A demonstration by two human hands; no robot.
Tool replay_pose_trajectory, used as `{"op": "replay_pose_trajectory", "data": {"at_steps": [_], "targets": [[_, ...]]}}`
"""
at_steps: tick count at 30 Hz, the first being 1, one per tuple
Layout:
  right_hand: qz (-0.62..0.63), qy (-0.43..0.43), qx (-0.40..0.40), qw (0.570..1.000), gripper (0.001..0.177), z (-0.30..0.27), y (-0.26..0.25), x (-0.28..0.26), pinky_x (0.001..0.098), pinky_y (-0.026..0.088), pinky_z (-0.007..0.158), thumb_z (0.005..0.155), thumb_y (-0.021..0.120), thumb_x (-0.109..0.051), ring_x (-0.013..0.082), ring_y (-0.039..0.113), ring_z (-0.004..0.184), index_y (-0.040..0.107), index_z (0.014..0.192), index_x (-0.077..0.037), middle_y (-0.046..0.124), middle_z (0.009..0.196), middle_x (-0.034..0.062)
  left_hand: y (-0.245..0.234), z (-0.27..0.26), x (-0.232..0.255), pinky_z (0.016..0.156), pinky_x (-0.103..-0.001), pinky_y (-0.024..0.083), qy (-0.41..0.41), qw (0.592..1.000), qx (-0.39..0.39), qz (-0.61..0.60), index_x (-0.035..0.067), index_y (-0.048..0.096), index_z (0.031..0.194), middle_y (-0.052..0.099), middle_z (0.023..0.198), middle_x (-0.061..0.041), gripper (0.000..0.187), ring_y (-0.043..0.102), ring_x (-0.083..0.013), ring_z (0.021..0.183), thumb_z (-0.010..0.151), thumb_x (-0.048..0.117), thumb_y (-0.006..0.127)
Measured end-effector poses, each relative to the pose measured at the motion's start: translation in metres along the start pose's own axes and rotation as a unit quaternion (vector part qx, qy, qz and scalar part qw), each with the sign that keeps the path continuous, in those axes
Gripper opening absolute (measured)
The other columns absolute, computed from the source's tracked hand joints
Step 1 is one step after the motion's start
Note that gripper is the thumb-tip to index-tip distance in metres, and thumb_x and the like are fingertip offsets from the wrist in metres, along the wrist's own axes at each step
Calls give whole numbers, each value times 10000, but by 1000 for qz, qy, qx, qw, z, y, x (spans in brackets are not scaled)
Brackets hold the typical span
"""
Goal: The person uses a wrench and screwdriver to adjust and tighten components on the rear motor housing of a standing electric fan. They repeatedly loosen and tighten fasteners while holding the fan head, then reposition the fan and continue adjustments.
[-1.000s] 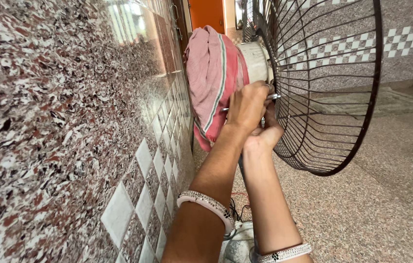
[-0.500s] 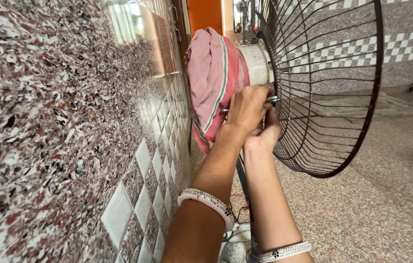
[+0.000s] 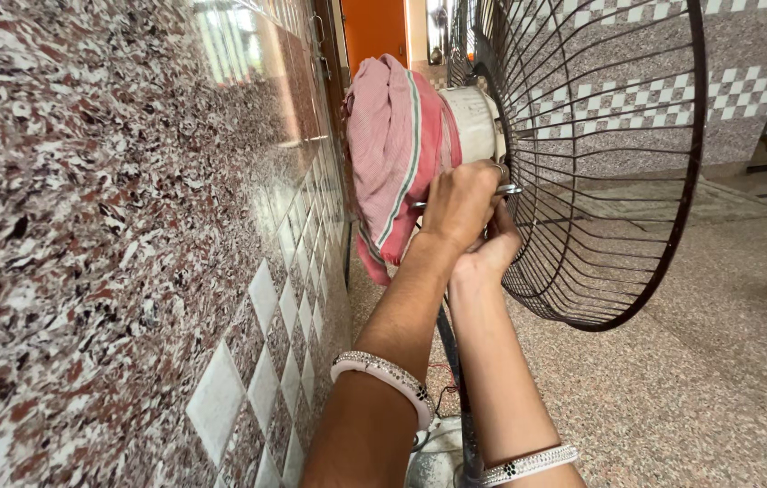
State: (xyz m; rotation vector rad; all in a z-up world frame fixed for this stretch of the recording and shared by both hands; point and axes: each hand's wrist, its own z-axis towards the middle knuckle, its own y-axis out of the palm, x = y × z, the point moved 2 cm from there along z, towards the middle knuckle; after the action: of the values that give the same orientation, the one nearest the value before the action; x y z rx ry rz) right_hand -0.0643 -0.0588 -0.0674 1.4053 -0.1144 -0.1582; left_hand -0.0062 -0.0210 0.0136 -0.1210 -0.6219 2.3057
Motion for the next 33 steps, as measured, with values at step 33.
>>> {"op": "replay_pose_trajectory", "data": {"at_steps": [33], "targets": [[-804, -317, -260, 431, 302, -130, 103, -53, 496, 551, 800, 1029, 496, -190, 423, 717, 920, 697, 1160, -6, 726, 970, 269, 17, 0, -23, 413, -298, 404, -433, 646, 251, -577, -18, 644, 757, 614, 618, -63, 259, 526, -144, 468, 929, 169, 694]]}}
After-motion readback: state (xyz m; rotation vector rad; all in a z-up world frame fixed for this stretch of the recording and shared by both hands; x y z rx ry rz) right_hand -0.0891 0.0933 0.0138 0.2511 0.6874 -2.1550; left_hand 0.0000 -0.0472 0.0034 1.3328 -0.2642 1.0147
